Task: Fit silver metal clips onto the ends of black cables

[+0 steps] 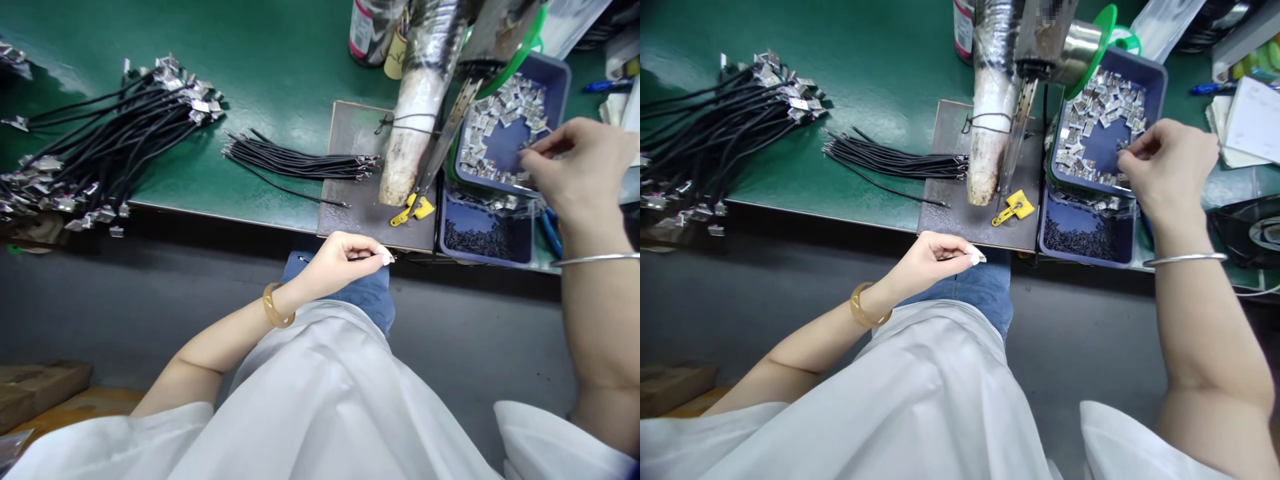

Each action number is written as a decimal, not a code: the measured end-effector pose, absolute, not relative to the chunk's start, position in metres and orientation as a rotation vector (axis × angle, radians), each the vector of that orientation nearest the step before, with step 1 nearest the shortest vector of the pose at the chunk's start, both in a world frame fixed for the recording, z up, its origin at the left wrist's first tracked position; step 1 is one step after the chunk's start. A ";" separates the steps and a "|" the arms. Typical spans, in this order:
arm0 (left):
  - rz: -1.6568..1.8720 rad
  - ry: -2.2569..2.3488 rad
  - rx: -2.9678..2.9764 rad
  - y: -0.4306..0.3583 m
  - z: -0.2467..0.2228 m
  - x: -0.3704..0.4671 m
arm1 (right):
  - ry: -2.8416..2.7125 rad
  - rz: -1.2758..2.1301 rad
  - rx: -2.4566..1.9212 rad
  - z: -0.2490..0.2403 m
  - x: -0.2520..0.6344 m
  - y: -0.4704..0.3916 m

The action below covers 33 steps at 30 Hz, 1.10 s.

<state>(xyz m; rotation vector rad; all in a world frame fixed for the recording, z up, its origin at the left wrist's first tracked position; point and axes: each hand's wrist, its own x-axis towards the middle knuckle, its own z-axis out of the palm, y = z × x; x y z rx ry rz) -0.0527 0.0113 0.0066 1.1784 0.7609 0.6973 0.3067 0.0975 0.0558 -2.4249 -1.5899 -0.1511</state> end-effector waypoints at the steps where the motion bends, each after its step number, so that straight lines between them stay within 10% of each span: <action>1: 0.700 0.771 1.164 0.011 0.005 -0.051 | -1.590 -0.159 -2.390 0.056 0.309 0.094; 16: 0.877 0.887 0.810 -0.003 0.000 -0.021 | -1.775 -0.606 -1.735 0.066 0.269 0.034; 33: 1.047 0.935 1.268 -0.004 0.002 -0.011 | -1.377 0.598 -1.346 0.013 0.136 -0.039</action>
